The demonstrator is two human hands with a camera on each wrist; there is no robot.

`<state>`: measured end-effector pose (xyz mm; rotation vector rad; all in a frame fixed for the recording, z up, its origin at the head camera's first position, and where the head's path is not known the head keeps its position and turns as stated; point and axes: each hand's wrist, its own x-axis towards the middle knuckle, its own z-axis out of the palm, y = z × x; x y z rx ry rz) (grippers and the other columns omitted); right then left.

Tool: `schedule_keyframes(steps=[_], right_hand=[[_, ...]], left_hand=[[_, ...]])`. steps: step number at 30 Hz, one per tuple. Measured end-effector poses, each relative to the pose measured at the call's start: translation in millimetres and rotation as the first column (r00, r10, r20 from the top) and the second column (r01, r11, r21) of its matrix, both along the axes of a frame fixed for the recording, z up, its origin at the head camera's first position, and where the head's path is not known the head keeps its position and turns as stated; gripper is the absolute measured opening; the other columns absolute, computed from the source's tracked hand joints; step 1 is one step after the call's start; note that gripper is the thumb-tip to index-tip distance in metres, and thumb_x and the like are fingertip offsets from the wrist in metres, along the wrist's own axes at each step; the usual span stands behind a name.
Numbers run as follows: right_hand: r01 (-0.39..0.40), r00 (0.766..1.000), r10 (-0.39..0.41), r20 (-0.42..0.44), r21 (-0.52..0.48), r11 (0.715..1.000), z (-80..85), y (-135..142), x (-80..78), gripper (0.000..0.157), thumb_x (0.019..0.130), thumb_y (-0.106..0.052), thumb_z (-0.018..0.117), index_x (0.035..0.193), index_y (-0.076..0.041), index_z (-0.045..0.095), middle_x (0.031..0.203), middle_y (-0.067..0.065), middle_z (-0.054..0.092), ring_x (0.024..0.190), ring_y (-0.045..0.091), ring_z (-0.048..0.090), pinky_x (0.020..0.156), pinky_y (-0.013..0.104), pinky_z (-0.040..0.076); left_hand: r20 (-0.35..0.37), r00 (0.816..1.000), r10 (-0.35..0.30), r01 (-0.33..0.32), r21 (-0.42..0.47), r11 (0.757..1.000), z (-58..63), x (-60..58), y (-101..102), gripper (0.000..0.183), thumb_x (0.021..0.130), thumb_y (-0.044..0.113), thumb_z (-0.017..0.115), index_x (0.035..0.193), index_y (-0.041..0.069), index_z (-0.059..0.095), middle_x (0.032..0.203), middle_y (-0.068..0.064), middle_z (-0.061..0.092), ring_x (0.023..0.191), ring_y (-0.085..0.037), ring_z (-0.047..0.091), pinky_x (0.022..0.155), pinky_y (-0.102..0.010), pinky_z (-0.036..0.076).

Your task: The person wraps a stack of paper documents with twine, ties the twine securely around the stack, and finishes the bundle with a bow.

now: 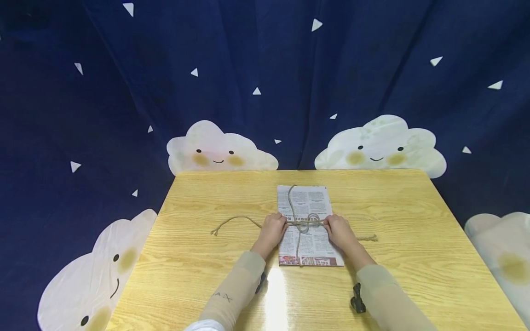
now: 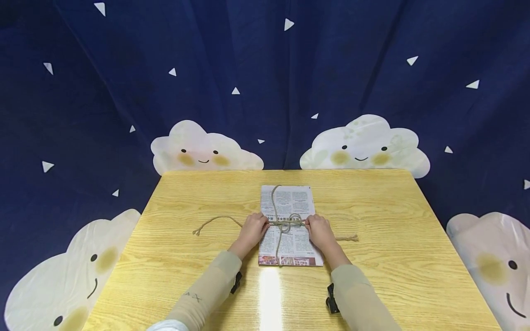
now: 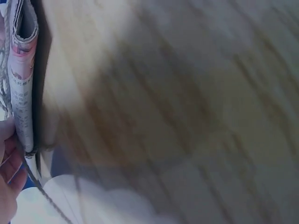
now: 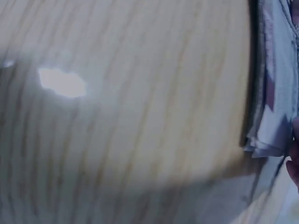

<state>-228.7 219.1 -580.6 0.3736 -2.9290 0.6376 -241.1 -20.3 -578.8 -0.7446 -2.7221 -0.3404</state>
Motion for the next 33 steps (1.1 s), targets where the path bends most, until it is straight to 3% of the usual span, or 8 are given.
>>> schedule_keyframes(steps=[8,12,19,26,33], right_hand=[[0.031,0.994,-0.010,0.108,-0.196,0.980,15.3,1.3,-2.7,0.007,0.087,0.004,0.053,0.086,-0.001,0.049,0.081,0.011,0.053,0.077,0.025,0.052,0.072,0.041,0.049],[0.024,0.993,0.006,0.116,-0.248,0.969,19.8,1.8,-4.9,0.008,0.088,0.005,0.049,0.093,0.001,0.053,0.088,0.014,0.055,0.084,0.028,0.055,0.077,0.043,0.049],[-0.025,0.999,0.032,0.017,-0.296,0.955,25.4,3.1,-3.9,0.008,0.084,-0.009,0.065,0.087,-0.002,0.067,0.078,0.005,0.055,0.068,0.016,0.047,0.060,0.029,0.042],[0.027,0.999,-0.014,0.040,-0.348,0.937,30.1,11.3,-3.0,0.009,0.084,-0.009,0.064,0.090,-0.002,0.067,0.082,0.007,0.060,0.064,0.015,0.045,0.055,0.025,0.040],[0.082,0.995,-0.052,0.089,-0.385,0.919,33.3,20.9,-2.4,0.013,0.087,-0.012,0.062,0.093,-0.001,0.066,0.080,0.009,0.062,0.063,0.017,0.044,0.053,0.025,0.038]], left_hand=[[0.148,0.989,-0.023,0.005,0.124,0.992,4.0,-0.1,-2.3,0.005,0.088,0.008,0.056,0.089,0.004,0.053,0.087,-0.006,0.050,0.082,-0.020,0.051,0.080,-0.031,0.048],[0.210,0.977,-0.042,-0.001,0.199,0.980,5.7,-0.6,-6.5,0.005,0.089,0.008,0.054,0.090,0.003,0.054,0.090,-0.007,0.051,0.084,-0.019,0.052,0.080,-0.030,0.048],[0.157,0.986,-0.055,0.020,0.217,0.976,8.2,-5.1,-16.1,0.012,0.086,0.016,0.063,0.088,0.006,0.069,0.085,-0.004,0.062,0.081,-0.018,0.057,0.075,-0.029,0.049],[0.146,0.989,0.022,-0.064,0.286,0.956,10.5,-7.2,-29.7,0.007,0.085,0.010,0.061,0.083,0.005,0.066,0.083,-0.004,0.063,0.084,-0.021,0.060,0.080,-0.033,0.050],[0.177,0.983,0.054,-0.120,0.388,0.914,10.2,-6.7,-44.8,0.007,0.088,0.007,0.055,0.084,0.004,0.059,0.082,-0.005,0.056,0.074,-0.018,0.052,0.065,-0.028,0.047]])
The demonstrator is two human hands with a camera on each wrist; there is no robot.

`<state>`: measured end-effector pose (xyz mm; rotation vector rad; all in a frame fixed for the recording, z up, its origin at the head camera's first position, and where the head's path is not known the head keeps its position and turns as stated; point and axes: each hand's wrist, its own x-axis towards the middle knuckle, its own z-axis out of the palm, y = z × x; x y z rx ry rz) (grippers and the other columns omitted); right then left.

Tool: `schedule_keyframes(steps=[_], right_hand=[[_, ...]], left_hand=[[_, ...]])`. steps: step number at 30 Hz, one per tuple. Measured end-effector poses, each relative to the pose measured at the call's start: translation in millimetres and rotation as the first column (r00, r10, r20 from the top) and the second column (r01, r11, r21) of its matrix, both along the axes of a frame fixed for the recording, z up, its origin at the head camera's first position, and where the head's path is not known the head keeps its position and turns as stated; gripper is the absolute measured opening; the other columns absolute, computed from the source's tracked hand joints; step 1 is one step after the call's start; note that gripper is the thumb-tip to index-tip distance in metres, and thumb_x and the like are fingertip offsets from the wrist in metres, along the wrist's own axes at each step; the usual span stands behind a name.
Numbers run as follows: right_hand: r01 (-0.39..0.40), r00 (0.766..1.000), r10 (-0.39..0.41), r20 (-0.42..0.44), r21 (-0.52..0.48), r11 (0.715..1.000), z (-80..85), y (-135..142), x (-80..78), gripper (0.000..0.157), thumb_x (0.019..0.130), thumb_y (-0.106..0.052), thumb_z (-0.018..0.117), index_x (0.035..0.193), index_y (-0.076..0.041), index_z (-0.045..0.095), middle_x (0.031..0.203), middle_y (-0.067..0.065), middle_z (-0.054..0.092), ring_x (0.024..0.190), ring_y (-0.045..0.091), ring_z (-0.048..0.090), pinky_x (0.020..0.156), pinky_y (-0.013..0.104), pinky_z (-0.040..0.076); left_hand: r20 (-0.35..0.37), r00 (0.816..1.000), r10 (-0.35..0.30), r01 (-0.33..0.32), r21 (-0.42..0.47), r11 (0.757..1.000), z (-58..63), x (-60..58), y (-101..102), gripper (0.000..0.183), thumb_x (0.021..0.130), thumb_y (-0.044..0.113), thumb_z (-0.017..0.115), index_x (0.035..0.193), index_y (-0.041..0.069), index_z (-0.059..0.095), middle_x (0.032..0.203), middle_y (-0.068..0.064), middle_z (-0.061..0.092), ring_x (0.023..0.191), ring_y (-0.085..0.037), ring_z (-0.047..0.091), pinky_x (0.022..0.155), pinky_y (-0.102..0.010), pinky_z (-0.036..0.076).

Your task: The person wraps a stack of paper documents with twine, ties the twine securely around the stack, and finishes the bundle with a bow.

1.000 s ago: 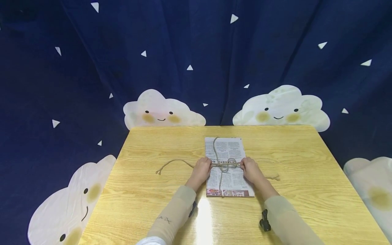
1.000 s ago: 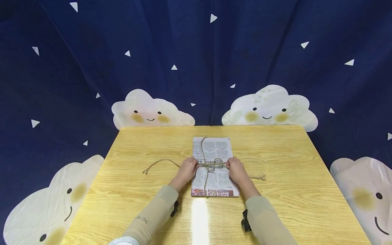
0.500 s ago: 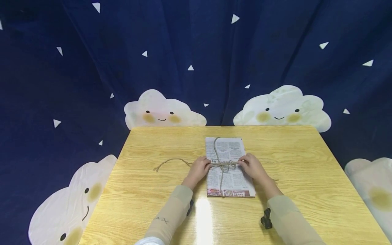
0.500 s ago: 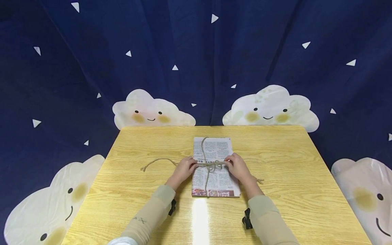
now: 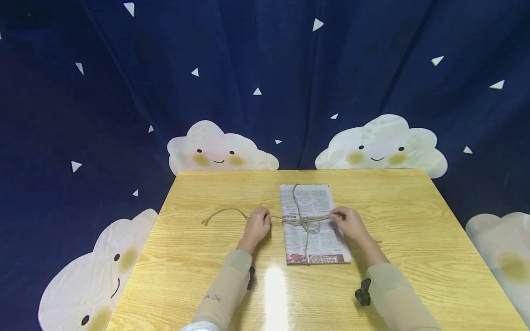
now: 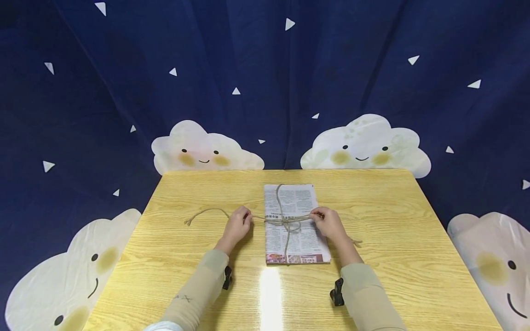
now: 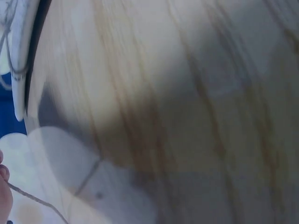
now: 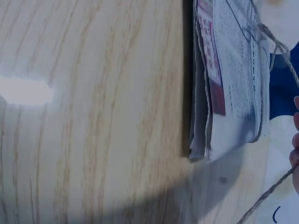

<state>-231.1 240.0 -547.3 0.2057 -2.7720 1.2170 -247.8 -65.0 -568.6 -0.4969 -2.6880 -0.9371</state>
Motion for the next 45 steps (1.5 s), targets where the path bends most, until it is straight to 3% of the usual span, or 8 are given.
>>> schedule_keyframes(steps=[8,14,25,35,45], right_hand=[[0.038,0.997,-0.036,0.066,-0.016,0.999,4.0,10.4,2.1,0.017,0.088,-0.012,0.060,0.097,0.002,0.065,0.087,0.013,0.063,0.072,0.019,0.050,0.063,0.027,0.042],[0.054,0.997,-0.054,0.061,-0.001,0.999,-1.4,18.9,0.6,0.017,0.087,-0.011,0.060,0.095,0.003,0.065,0.087,0.015,0.064,0.074,0.020,0.053,0.066,0.029,0.043],[0.062,0.983,-0.071,0.169,0.057,0.996,-12.8,30.2,-2.8,0.016,0.088,-0.013,0.060,0.090,0.001,0.066,0.083,0.013,0.063,0.074,0.022,0.053,0.066,0.031,0.041],[0.013,0.962,-0.011,0.272,-0.005,1.000,-24.4,36.1,-0.5,0.017,0.088,-0.012,0.059,0.083,0.003,0.066,0.075,0.008,0.061,0.068,0.016,0.050,0.062,0.026,0.042],[-0.005,0.942,0.027,0.334,-0.069,0.998,-32.4,43.7,-0.9,0.017,0.086,-0.010,0.060,0.077,0.004,0.063,0.065,0.002,0.057,0.063,0.015,0.047,0.053,0.024,0.040]], left_hand=[[-0.062,0.991,0.117,-0.113,0.075,0.991,-6.6,-1.2,-18.1,0.007,0.086,0.004,0.055,0.080,0.002,0.058,0.077,-0.005,0.055,0.070,-0.018,0.052,0.063,-0.030,0.046],[-0.058,0.976,0.210,-0.202,0.124,0.972,-12.4,-1.3,-28.6,0.008,0.085,0.003,0.056,0.078,0.002,0.057,0.074,-0.006,0.054,0.068,-0.019,0.050,0.063,-0.032,0.044],[-0.039,0.948,0.315,-0.311,0.090,0.946,-25.1,0.3,-40.2,0.006,0.084,0.004,0.059,0.078,0.002,0.059,0.077,-0.008,0.057,0.071,-0.024,0.054,0.070,-0.037,0.043],[-0.012,0.924,0.383,-0.381,0.058,0.923,-26.6,0.1,-47.0,0.009,0.089,0.008,0.056,0.086,0.001,0.061,0.084,-0.010,0.059,0.079,-0.026,0.057,0.071,-0.038,0.041],[0.069,0.899,0.433,-0.435,0.018,0.900,-28.0,2.5,-50.2,0.010,0.090,0.008,0.054,0.089,0.001,0.061,0.086,-0.010,0.058,0.081,-0.027,0.055,0.075,-0.040,0.042]])
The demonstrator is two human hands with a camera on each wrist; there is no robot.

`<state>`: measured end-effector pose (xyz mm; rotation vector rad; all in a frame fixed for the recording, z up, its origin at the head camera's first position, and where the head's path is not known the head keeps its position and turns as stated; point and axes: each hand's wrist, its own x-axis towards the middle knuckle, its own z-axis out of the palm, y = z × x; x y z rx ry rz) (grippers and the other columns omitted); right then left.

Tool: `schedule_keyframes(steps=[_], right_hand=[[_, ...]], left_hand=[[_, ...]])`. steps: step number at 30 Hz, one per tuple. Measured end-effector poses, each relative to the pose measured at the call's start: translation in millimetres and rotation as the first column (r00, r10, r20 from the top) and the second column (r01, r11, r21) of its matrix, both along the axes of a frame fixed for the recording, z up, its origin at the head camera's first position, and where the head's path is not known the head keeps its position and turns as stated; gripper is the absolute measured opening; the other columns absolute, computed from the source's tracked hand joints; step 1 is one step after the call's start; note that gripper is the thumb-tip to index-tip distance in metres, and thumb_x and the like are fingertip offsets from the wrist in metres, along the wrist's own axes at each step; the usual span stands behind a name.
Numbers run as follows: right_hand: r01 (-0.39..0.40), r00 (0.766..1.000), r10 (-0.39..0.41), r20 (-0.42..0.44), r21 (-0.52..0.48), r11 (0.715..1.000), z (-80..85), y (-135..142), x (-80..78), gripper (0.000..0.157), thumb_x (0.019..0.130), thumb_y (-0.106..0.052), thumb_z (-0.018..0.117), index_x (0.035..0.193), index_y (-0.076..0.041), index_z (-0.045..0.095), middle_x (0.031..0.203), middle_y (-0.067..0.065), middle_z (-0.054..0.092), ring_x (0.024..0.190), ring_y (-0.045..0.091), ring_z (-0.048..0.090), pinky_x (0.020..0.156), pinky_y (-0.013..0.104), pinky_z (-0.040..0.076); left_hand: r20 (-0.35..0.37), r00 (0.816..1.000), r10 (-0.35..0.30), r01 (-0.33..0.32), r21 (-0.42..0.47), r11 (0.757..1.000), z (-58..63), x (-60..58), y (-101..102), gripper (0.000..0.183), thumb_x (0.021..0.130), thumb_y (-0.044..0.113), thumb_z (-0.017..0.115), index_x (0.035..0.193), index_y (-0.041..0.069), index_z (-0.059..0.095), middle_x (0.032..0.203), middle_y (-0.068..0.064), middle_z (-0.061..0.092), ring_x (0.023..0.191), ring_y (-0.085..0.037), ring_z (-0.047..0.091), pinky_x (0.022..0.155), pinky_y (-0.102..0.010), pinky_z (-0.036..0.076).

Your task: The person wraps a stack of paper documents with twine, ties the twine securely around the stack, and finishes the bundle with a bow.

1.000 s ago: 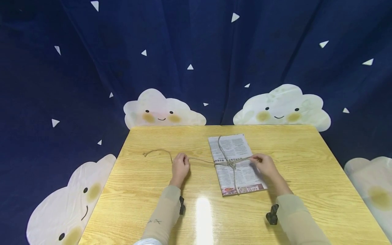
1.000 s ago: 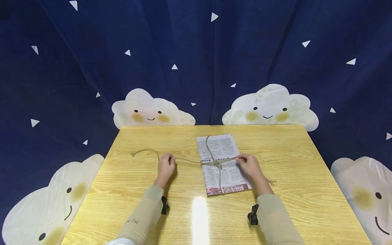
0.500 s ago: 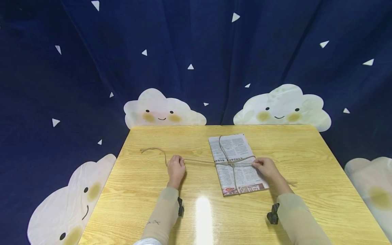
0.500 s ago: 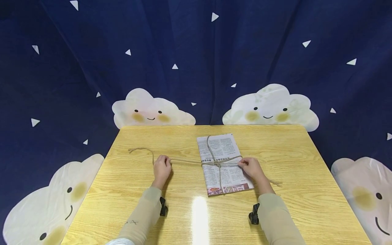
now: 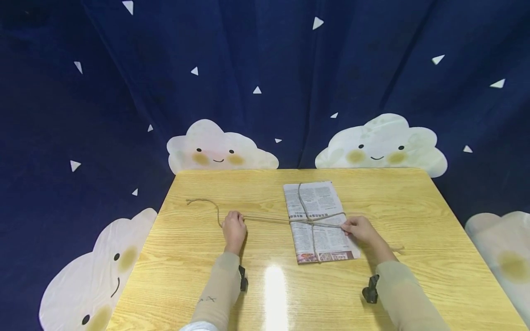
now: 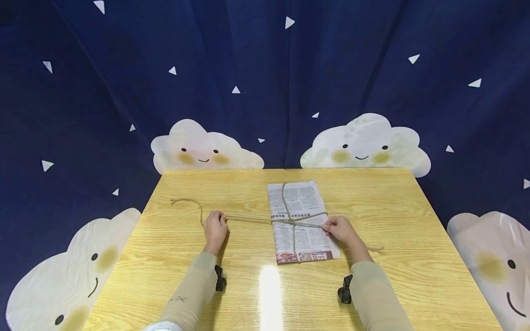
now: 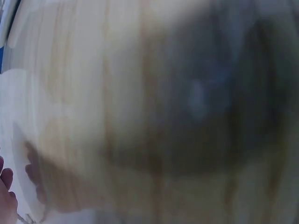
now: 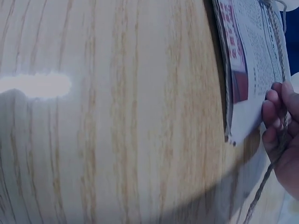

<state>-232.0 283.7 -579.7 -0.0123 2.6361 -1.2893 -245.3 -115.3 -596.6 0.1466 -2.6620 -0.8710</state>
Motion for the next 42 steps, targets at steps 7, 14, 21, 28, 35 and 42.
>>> schedule_keyframes(steps=[7,14,21,28,35,42], right_hand=[[-0.033,0.998,0.035,0.053,-0.037,0.999,6.1,-6.8,8.1,0.018,0.087,-0.009,0.058,0.078,0.006,0.062,0.065,0.005,0.058,0.059,0.014,0.050,0.051,0.024,0.044],[-0.076,0.989,0.083,0.122,-0.056,0.996,10.5,-12.2,13.3,0.018,0.090,-0.012,0.055,0.086,0.005,0.061,0.070,0.007,0.059,0.063,0.015,0.054,0.056,0.026,0.047],[-0.142,0.989,0.140,0.055,0.052,0.988,22.2,-27.3,12.3,0.016,0.088,-0.013,0.058,0.094,0.002,0.061,0.073,0.008,0.058,0.061,0.016,0.051,0.054,0.027,0.045],[-0.161,0.975,0.193,-0.114,0.241,0.957,23.3,-50.3,8.2,0.016,0.085,-0.021,0.064,0.091,-0.007,0.068,0.082,0.006,0.065,0.071,0.019,0.058,0.070,0.038,0.048],[-0.080,0.977,0.133,-0.165,0.293,0.953,29.0,-55.9,9.3,0.015,0.087,-0.020,0.061,0.082,-0.008,0.066,0.071,0.001,0.059,0.063,0.015,0.047,0.057,0.031,0.040],[0.000,0.989,0.041,-0.141,0.279,0.960,33.0,-55.8,12.0,0.017,0.089,-0.020,0.059,0.085,-0.005,0.065,0.073,0.005,0.058,0.064,0.018,0.048,0.057,0.031,0.041]], left_hand=[[-0.022,0.999,-0.033,0.034,0.041,0.999,-1.0,0.4,1.9,0.010,0.090,0.006,0.053,0.087,-0.001,0.060,0.084,-0.012,0.057,0.080,-0.029,0.055,0.077,-0.043,0.042],[-0.040,0.990,-0.138,0.139,0.001,0.990,-0.4,1.5,15.4,0.011,0.085,0.003,0.055,0.089,0.001,0.066,0.088,-0.010,0.062,0.084,-0.029,0.055,0.082,-0.046,0.040],[0.011,0.926,-0.377,0.377,-0.005,0.926,10.4,0.0,51.9,0.018,0.089,0.010,0.053,0.102,0.003,0.065,0.101,-0.009,0.063,0.099,-0.027,0.055,0.092,-0.043,0.039],[0.112,0.796,-0.594,0.605,-0.120,0.787,19.2,2.4,96.1,0.022,0.089,0.027,0.059,0.098,0.008,0.065,0.090,-0.001,0.063,0.084,-0.015,0.058,0.079,-0.028,0.047],[0.101,0.822,-0.561,0.566,-0.254,0.784,24.7,2.3,114.3,0.009,0.090,0.017,0.057,0.086,0.009,0.060,0.082,-0.001,0.059,0.079,-0.016,0.058,0.077,-0.028,0.047],[0.133,0.812,-0.568,0.583,-0.161,0.796,24.5,0.5,115.2,0.009,0.094,0.011,0.049,0.091,0.003,0.053,0.087,-0.006,0.053,0.081,-0.017,0.056,0.074,-0.025,0.050]])
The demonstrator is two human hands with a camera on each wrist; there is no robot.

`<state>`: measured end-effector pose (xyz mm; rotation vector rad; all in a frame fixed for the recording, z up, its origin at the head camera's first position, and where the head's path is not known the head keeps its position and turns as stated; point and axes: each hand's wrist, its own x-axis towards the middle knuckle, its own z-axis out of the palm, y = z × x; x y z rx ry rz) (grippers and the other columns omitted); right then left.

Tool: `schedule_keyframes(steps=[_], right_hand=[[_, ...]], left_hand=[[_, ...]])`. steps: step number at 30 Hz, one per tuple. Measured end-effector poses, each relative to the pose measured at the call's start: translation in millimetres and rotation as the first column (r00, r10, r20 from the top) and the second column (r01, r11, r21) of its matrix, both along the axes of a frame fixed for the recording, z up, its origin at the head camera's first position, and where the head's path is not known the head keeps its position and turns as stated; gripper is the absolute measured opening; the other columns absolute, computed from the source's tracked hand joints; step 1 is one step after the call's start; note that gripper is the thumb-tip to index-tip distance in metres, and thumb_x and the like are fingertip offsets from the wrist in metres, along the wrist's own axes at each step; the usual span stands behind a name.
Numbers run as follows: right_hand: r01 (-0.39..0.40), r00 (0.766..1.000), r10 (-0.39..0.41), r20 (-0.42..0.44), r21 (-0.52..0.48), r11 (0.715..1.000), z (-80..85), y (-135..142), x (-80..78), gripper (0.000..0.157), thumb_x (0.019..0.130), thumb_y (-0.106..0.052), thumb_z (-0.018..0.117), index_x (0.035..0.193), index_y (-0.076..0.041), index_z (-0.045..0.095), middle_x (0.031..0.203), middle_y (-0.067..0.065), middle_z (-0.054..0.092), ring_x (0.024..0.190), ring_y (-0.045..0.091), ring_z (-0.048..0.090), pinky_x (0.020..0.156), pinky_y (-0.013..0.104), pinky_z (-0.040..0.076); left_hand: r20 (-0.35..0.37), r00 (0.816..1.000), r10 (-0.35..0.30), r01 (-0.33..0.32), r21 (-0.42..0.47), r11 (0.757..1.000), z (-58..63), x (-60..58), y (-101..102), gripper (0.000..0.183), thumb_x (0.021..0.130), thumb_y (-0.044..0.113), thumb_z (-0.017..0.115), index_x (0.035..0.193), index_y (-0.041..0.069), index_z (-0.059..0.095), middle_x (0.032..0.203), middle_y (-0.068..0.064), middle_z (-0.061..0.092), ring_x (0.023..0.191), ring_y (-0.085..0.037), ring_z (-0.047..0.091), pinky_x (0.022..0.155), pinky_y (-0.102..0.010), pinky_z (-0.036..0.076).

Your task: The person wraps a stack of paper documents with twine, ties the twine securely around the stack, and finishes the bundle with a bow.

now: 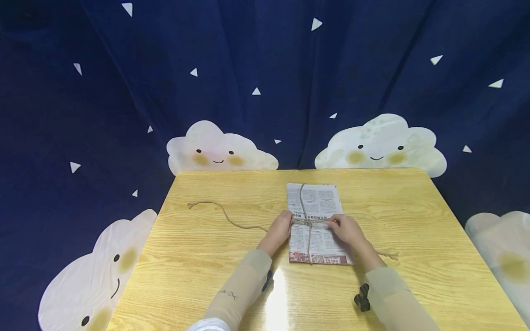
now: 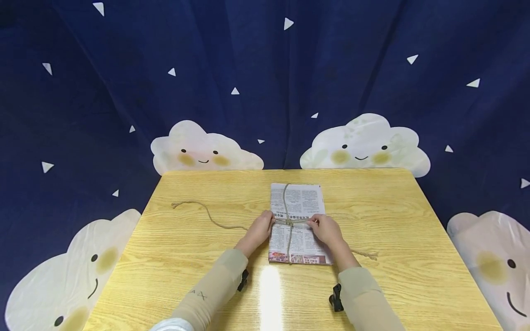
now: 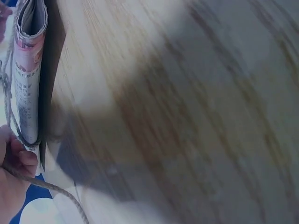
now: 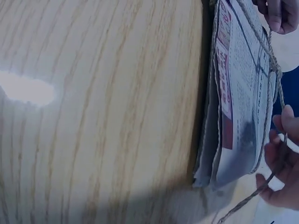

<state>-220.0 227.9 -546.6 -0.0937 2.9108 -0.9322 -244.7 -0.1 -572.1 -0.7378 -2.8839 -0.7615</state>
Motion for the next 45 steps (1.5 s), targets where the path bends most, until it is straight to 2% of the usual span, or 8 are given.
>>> schedule_keyframes(steps=[6,10,14,20,26,31,36,45], right_hand=[[0.115,0.992,-0.115,-0.056,-0.017,0.993,-4.2,-1.9,2.4,0.020,0.085,-0.017,0.064,0.084,0.002,0.067,0.093,0.022,0.060,0.083,0.032,0.056,0.073,0.044,0.047],[0.200,0.977,-0.202,-0.064,-0.034,0.979,-5.7,-5.1,3.8,0.020,0.083,-0.015,0.065,0.083,0.005,0.067,0.088,0.021,0.063,0.074,0.029,0.057,0.065,0.041,0.047],[0.247,0.968,-0.248,-0.029,-0.024,0.969,-7.7,-6.4,3.9,0.020,0.084,-0.017,0.065,0.084,0.003,0.067,0.085,0.017,0.064,0.069,0.025,0.055,0.060,0.036,0.045],[0.231,0.973,-0.231,0.003,-0.020,0.973,-8.8,-5.4,5.5,0.024,0.085,-0.023,0.064,0.090,0.001,0.067,0.080,0.014,0.065,0.062,0.020,0.051,0.051,0.029,0.039],[0.199,0.980,-0.200,-0.005,-0.048,0.979,-6.6,-9.6,6.3,0.024,0.085,-0.023,0.064,0.087,0.000,0.067,0.065,0.005,0.059,0.056,0.016,0.047,0.049,0.025,0.036],[0.201,0.980,-0.200,0.015,-0.060,0.978,-5.3,-13.7,6.4,0.023,0.085,-0.022,0.064,0.086,0.000,0.066,0.074,0.009,0.064,0.063,0.019,0.053,0.054,0.029,0.042],[0.206,0.978,-0.205,0.025,-0.066,0.976,-4.4,-15.6,5.5,0.021,0.085,-0.020,0.064,0.085,0.000,0.066,0.082,0.013,0.066,0.071,0.023,0.057,0.063,0.035,0.047],[0.200,0.979,-0.194,0.070,-0.103,0.974,-5.6,-16.1,4.7,0.022,0.087,-0.019,0.061,0.088,0.003,0.064,0.084,0.014,0.064,0.066,0.019,0.056,0.055,0.026,0.047]], left_hand=[[0.016,0.999,-0.048,0.049,-0.007,0.999,0.4,0.5,-1.6,0.010,0.092,0.014,0.053,0.088,0.006,0.058,0.085,-0.004,0.056,0.080,-0.015,0.057,0.073,-0.023,0.050],[-0.031,0.996,-0.083,0.082,-0.034,0.996,0.9,0.2,-0.1,0.011,0.092,0.015,0.053,0.085,0.008,0.059,0.085,-0.002,0.056,0.079,-0.014,0.056,0.074,-0.023,0.049],[-0.118,0.987,-0.105,0.097,-0.074,0.993,-0.8,0.7,0.7,0.011,0.091,0.015,0.054,0.086,0.007,0.060,0.095,-0.004,0.057,0.090,-0.016,0.054,0.085,-0.025,0.046],[-0.126,0.989,-0.073,0.067,-0.048,0.997,-3.0,4.4,-1.4,0.012,0.091,0.015,0.055,0.089,0.006,0.061,0.113,-0.010,0.060,0.107,-0.022,0.055,0.097,-0.030,0.041],[-0.152,0.988,-0.003,-0.001,-0.031,1.000,-3.8,5.0,-6.3,0.009,0.090,0.015,0.056,0.088,0.007,0.060,0.088,-0.007,0.064,0.085,-0.020,0.062,0.080,-0.029,0.050],[-0.158,0.986,0.045,-0.058,-0.077,0.995,-0.3,5.5,-11.5,0.014,0.090,0.015,0.056,0.077,0.008,0.054,0.075,-0.005,0.059,0.071,-0.020,0.060,0.066,-0.029,0.050],[-0.122,0.990,0.075,-0.087,-0.093,0.992,0.6,5.8,-15.9,0.013,0.091,0.015,0.055,0.080,0.008,0.054,0.074,-0.004,0.057,0.069,-0.019,0.059,0.063,-0.028,0.050],[-0.014,0.990,0.137,-0.138,-0.056,0.989,1.1,6.2,-22.7,0.011,0.092,0.015,0.052,0.085,0.007,0.054,0.078,-0.005,0.057,0.071,-0.020,0.060,0.064,-0.029,0.052]])
